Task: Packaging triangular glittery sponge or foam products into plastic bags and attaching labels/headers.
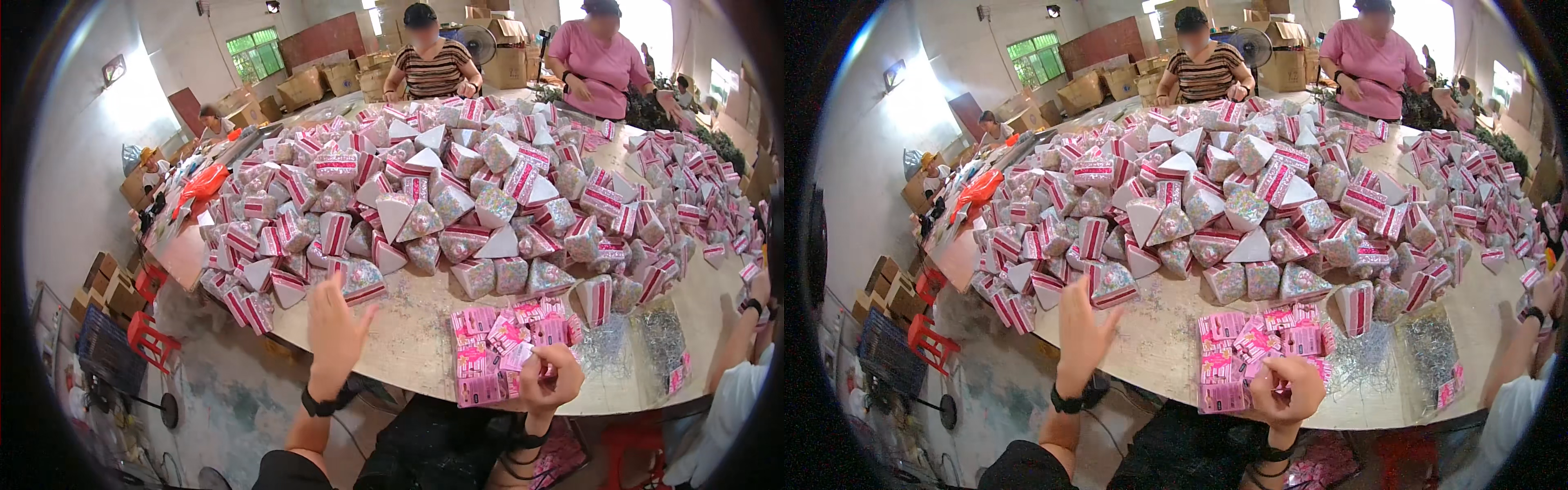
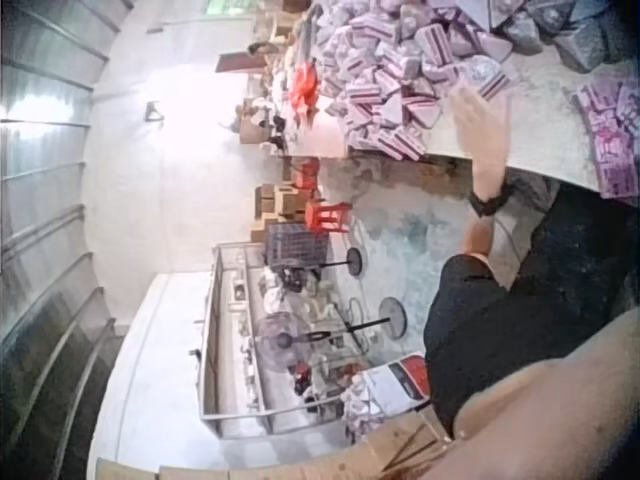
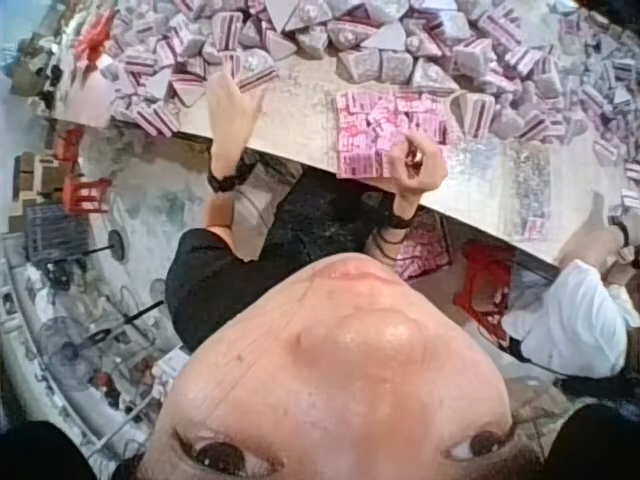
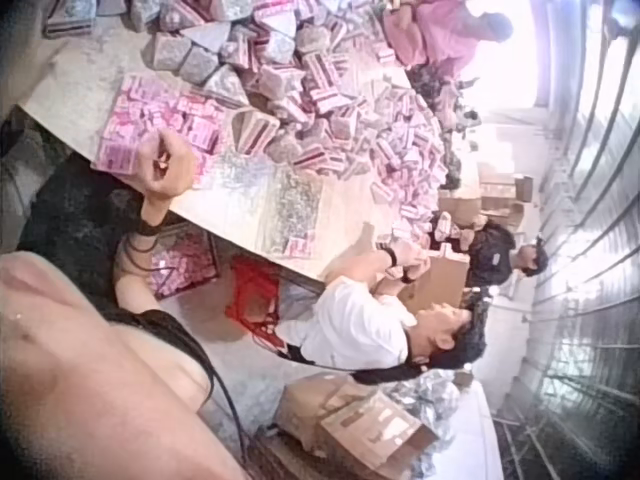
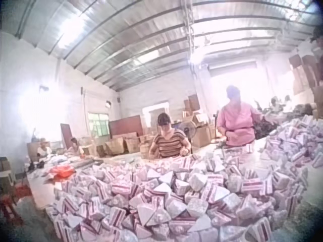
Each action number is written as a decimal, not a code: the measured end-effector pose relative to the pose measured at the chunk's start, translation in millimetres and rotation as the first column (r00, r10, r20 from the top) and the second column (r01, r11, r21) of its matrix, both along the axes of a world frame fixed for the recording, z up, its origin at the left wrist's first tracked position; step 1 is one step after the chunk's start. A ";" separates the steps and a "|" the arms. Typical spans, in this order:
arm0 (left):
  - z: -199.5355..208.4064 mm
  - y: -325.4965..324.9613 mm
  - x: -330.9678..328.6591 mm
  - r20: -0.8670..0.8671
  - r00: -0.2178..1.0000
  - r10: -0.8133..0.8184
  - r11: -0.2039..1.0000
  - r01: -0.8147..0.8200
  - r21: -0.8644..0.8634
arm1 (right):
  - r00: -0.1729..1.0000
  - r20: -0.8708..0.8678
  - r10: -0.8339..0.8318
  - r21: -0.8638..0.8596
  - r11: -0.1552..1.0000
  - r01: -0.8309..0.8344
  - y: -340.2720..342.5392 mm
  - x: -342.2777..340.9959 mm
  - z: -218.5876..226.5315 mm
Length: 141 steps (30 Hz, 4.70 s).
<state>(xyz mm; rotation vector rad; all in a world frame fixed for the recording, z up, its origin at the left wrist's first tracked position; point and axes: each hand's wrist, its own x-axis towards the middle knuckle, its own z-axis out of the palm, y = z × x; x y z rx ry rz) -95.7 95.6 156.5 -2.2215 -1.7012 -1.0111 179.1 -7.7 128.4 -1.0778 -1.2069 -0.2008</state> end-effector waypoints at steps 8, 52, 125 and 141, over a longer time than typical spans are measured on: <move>-13.9 40.1 -7.6 -0.066 0.998 -0.016 0.972 0.000 -0.234 | 1.000 -0.011 -0.008 0.035 0.999 0.008 -15.8 7.5 3.1; 3.4 -56.5 146.4 0.583 0.558 -0.590 0.775 0.593 0.218 | 0.988 -0.051 0.144 -0.095 0.984 -0.148 -8.5 -17.9 36.6; 5.8 -59.7 128.8 0.283 0.844 -0.456 0.882 0.470 0.022 | 0.959 -0.253 -0.125 -0.389 0.921 0.018 -2.9 -62.5 30.2; 12.1 -52.9 122.1 0.284 0.725 -0.627 0.779 0.594 0.202 | 0.784 -0.600 0.160 -0.413 0.777 -0.475 -27.3 -21.6 57.6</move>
